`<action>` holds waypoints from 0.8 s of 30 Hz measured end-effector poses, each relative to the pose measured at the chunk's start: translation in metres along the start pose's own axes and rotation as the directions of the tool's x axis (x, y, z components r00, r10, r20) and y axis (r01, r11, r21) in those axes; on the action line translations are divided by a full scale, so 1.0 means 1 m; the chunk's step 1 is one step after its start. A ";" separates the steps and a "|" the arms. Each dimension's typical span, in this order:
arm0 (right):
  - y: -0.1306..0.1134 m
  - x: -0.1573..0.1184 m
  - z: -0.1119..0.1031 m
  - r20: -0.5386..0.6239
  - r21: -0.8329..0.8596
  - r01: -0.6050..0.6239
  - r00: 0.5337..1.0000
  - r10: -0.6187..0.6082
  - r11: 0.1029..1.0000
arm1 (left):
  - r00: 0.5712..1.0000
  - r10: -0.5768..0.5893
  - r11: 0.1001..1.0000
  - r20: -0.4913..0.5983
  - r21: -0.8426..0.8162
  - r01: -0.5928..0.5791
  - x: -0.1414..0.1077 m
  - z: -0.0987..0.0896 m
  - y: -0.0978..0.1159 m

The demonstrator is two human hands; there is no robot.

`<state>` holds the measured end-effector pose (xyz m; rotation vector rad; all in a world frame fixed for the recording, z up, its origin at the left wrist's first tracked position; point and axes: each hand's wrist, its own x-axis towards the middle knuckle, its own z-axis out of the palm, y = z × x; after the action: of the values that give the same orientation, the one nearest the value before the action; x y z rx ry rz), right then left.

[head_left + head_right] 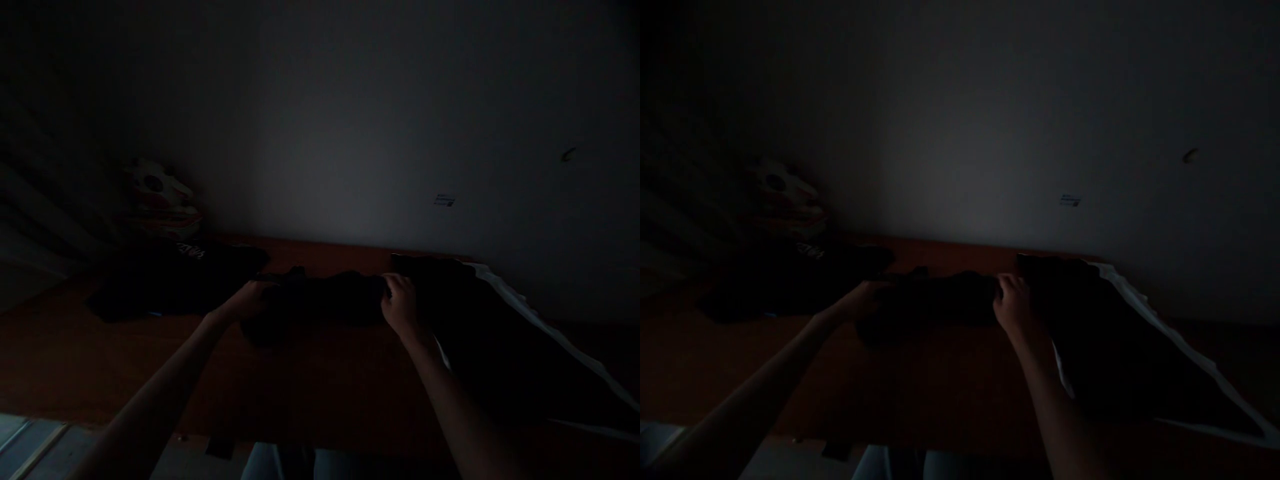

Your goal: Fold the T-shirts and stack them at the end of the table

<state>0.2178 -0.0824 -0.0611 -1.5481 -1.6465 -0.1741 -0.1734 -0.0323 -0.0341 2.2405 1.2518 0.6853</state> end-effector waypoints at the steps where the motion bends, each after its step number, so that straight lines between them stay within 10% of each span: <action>1: 0.004 0.009 -0.013 -0.014 0.039 -0.053 0.998 0.054 0.998 | 1.000 0.011 0.999 -0.022 0.049 -0.010 -0.001 -0.012 0.002; 5: 0.016 0.020 -0.065 0.061 0.146 -0.139 0.989 0.132 0.979 | 0.984 0.010 0.983 -0.180 0.183 0.023 -0.023 -0.048 0.015; 8: 0.020 -0.002 -0.098 0.266 0.191 -0.108 0.963 0.055 0.976 | 0.999 0.050 0.969 -0.015 0.243 -0.045 -0.054 -0.052 0.020; 15: 0.042 -0.073 -0.114 0.748 0.045 0.030 0.662 -0.054 0.999 | 0.934 0.036 0.898 0.355 0.399 -0.186 -0.113 -0.013 0.011; 24: 0.025 -0.102 -0.083 0.539 -0.077 -0.115 0.831 0.138 0.990 | 0.942 0.094 0.903 0.321 0.372 -0.216 -0.120 0.011 -0.004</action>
<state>0.2662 -0.2050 -0.0855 -1.8450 -1.9651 0.3413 -0.2239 -0.1370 -0.0676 2.6800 1.1471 0.1308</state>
